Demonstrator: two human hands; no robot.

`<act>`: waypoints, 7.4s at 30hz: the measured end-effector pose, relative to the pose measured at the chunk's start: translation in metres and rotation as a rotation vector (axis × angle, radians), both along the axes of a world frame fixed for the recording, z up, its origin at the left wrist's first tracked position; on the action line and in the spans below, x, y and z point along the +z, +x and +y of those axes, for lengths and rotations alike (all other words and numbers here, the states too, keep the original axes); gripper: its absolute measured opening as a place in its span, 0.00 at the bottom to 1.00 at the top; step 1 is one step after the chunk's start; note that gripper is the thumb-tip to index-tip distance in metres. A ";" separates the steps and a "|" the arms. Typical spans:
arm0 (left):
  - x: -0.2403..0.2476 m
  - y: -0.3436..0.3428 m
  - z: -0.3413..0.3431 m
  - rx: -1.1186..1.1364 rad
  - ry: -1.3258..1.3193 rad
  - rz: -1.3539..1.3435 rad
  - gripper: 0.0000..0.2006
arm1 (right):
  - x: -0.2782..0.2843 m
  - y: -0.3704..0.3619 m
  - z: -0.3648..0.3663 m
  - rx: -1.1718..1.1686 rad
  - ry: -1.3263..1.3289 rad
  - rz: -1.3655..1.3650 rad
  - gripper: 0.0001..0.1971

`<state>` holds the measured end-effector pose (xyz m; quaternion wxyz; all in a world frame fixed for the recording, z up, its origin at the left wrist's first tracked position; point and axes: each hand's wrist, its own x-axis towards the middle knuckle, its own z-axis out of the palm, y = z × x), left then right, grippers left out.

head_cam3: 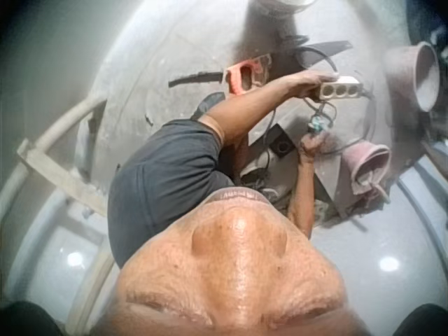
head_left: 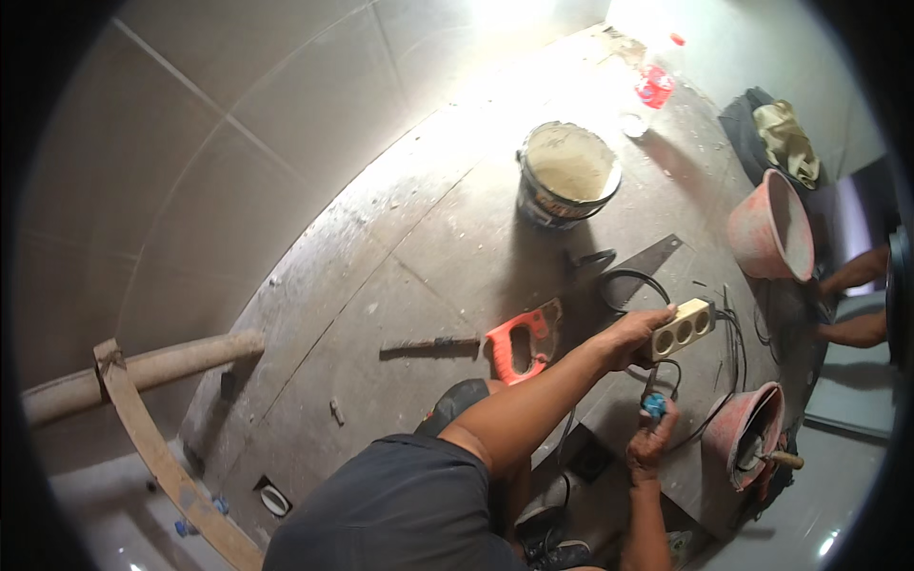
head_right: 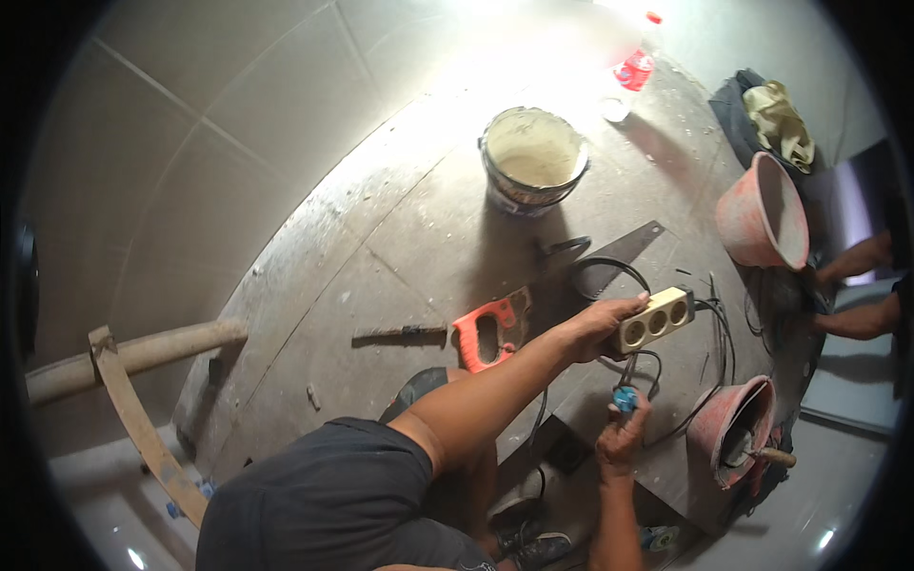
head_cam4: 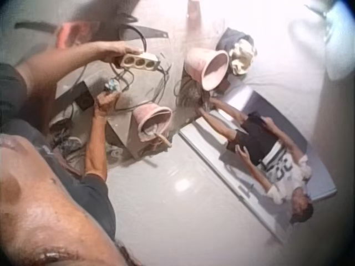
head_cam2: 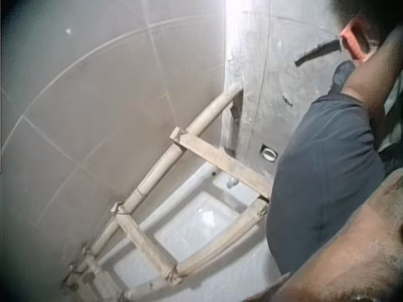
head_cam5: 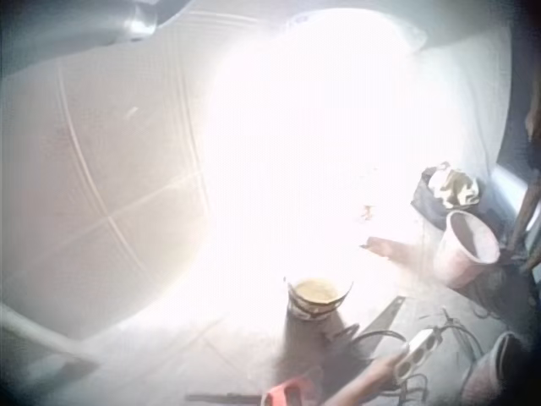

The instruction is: The person sits on a small stool and uses an angle grinder to smooth the edges of a floor tile around a drain hole. The person holds the tool with both hands and moves it along the tile perimeter to refine the cut.

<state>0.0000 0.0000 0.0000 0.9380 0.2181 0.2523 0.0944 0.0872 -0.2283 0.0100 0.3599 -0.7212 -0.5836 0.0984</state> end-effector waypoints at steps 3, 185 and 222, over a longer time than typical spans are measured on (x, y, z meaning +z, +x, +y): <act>0.000 -0.012 0.011 -0.003 0.009 -0.013 0.29 | 0.030 -0.042 0.005 -0.199 0.239 0.555 0.19; 0.020 -0.186 -0.324 -0.392 0.425 0.305 0.26 | 0.033 -0.190 -0.248 -0.688 0.102 1.974 0.15; 0.036 -0.190 -0.381 -0.583 1.946 -0.210 0.32 | 0.057 -0.167 -0.280 -0.947 0.204 1.722 0.22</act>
